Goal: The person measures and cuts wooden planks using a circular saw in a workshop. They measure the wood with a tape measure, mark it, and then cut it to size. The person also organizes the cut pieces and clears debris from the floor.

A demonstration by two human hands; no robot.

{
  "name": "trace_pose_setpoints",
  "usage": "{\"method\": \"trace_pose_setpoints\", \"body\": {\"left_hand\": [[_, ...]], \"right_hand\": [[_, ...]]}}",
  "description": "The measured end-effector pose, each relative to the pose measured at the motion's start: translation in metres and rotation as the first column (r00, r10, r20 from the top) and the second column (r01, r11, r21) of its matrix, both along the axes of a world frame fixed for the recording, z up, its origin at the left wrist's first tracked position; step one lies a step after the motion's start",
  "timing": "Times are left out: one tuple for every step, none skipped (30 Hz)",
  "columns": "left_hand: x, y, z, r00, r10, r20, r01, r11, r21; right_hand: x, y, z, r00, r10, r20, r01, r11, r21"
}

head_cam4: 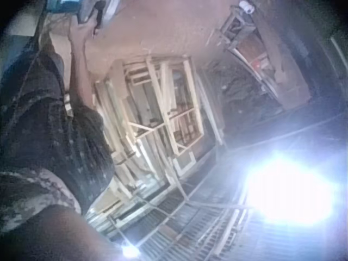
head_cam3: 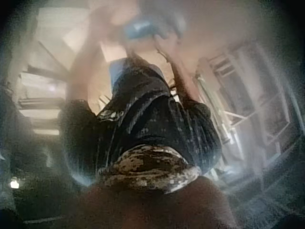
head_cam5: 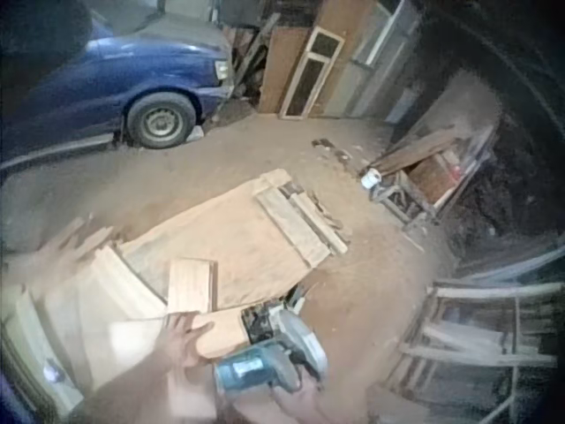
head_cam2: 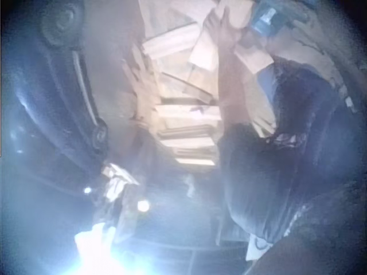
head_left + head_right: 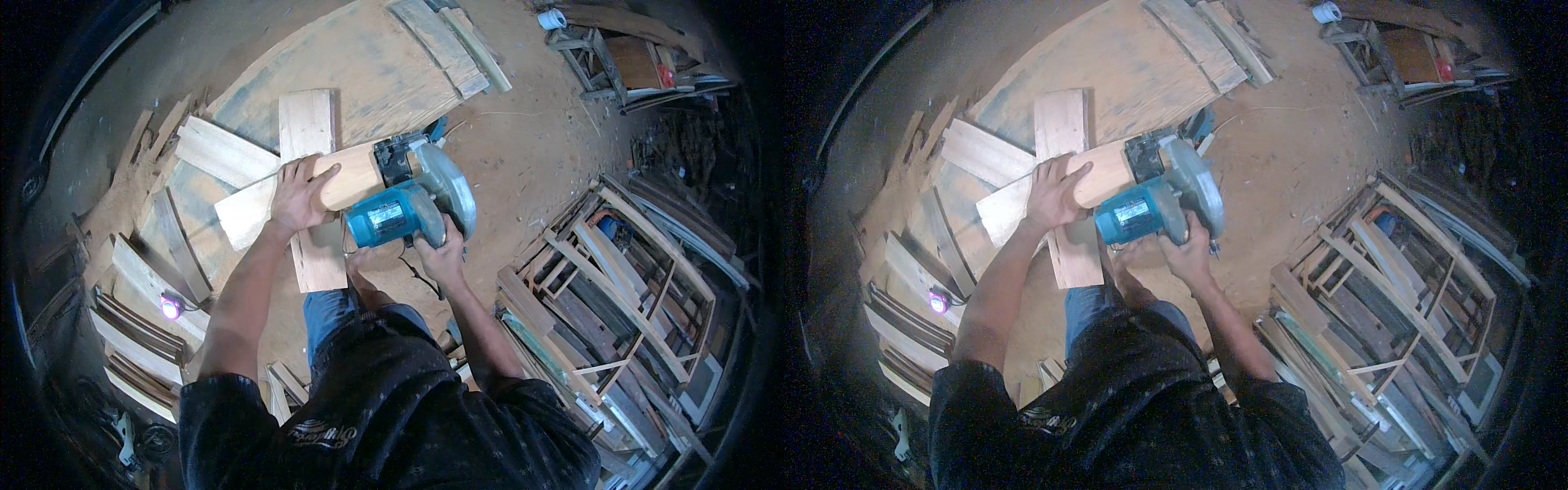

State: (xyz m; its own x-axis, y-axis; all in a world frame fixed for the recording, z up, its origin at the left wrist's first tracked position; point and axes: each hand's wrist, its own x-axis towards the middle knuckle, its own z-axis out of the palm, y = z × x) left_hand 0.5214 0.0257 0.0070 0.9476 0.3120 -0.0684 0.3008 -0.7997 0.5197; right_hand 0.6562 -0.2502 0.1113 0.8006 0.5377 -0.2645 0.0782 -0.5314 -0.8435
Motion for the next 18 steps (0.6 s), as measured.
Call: {"method": "trace_pose_setpoints", "body": {"left_hand": [[0.000, 0.000, -0.001, 1.000, -0.001, -0.011, 0.001, 1.000, -0.002], [-0.002, -0.001, -0.001, 1.000, -0.006, 0.008, 0.006, 1.000, -0.017], [-0.002, 0.001, 0.003, 1.000, -0.013, 0.027, 0.014, 1.000, -0.028], [-0.002, 0.002, 0.006, 0.999, -0.020, 0.047, 0.022, 0.999, -0.039], [-0.001, 0.002, 0.008, 0.999, -0.020, 0.040, 0.022, 0.999, -0.044], [-0.002, 0.003, 0.009, 0.999, -0.022, 0.031, 0.023, 0.999, -0.048], [-0.002, 0.003, 0.009, 0.999, -0.023, 0.021, 0.025, 0.998, -0.052], [-0.003, 0.004, 0.007, 0.999, -0.024, 0.034, 0.026, 0.998, -0.053], [-0.004, 0.004, 0.005, 0.999, -0.023, 0.047, 0.025, 0.998, -0.053], [-0.004, 0.004, 0.003, 0.998, -0.021, 0.059, 0.024, 0.998, -0.054], [-0.005, 0.004, 0.002, 0.998, -0.022, 0.051, 0.025, 0.998, -0.055], [-0.005, 0.005, 0.001, 0.999, -0.025, 0.044, 0.027, 0.998, -0.055], [-0.005, 0.005, 0.000, 0.999, -0.027, 0.037, 0.029, 0.998, -0.056], [-0.006, 0.005, 0.000, 0.999, -0.024, 0.043, 0.027, 0.998, -0.064], [-0.006, 0.005, 0.000, 0.999, -0.023, 0.048, 0.026, 0.997, -0.069], [-0.007, 0.005, 0.000, 0.998, -0.021, 0.054, 0.025, 0.997, -0.075], [-0.006, 0.004, 0.000, 0.999, -0.017, 0.048, 0.021, 0.997, -0.077], [-0.007, 0.004, 0.000, 0.999, -0.013, 0.041, 0.016, 0.997, -0.078]], "right_hand": [[-0.002, 0.004, 0.003, 1.000, -0.014, -0.026, 0.015, 1.000, 0.009], [-0.003, 0.009, 0.006, 0.998, -0.029, -0.051, 0.030, 0.999, 0.018], [-0.003, 0.014, 0.007, 0.999, -0.031, -0.028, 0.032, 0.999, 0.021], [-0.003, 0.018, 0.007, 0.999, -0.033, -0.005, 0.033, 0.999, 0.024], [-0.002, 0.022, 0.007, 0.999, -0.036, 0.017, 0.035, 0.999, 0.027], [-0.002, 0.025, 0.006, 0.999, -0.039, 0.025, 0.039, 0.999, 0.028], [-0.002, 0.027, 0.005, 0.999, -0.044, 0.033, 0.043, 0.999, 0.029], [-0.002, 0.029, 0.004, 0.998, -0.048, 0.040, 0.047, 0.998, 0.030], [-0.001, 0.031, 0.003, 0.998, -0.044, 0.049, 0.042, 0.998, 0.040], [0.001, 0.032, 0.001, 0.998, -0.041, 0.057, 0.038, 0.998, 0.050], [0.002, 0.033, -0.001, 0.997, -0.037, 0.065, 0.033, 0.998, 0.059], [0.004, 0.034, -0.002, 0.997, -0.034, 0.075, 0.029, 0.997, 0.070], [0.005, 0.036, -0.003, 0.997, -0.039, 0.068, 0.034, 0.997, 0.070], [0.006, 0.037, -0.003, 0.997, -0.044, 0.061, 0.039, 0.997, 0.071], [0.006, 0.039, -0.004, 0.997, -0.050, 0.054, 0.046, 0.996, 0.074], [0.008, 0.041, -0.005, 0.997, -0.041, 0.071, 0.035, 0.996, 0.084], [0.009, 0.043, -0.005, 0.995, -0.034, 0.089, 0.025, 0.995, 0.094], [0.010, 0.045, -0.007, 0.994, -0.026, 0.105, 0.015, 0.994, 0.106]]}}
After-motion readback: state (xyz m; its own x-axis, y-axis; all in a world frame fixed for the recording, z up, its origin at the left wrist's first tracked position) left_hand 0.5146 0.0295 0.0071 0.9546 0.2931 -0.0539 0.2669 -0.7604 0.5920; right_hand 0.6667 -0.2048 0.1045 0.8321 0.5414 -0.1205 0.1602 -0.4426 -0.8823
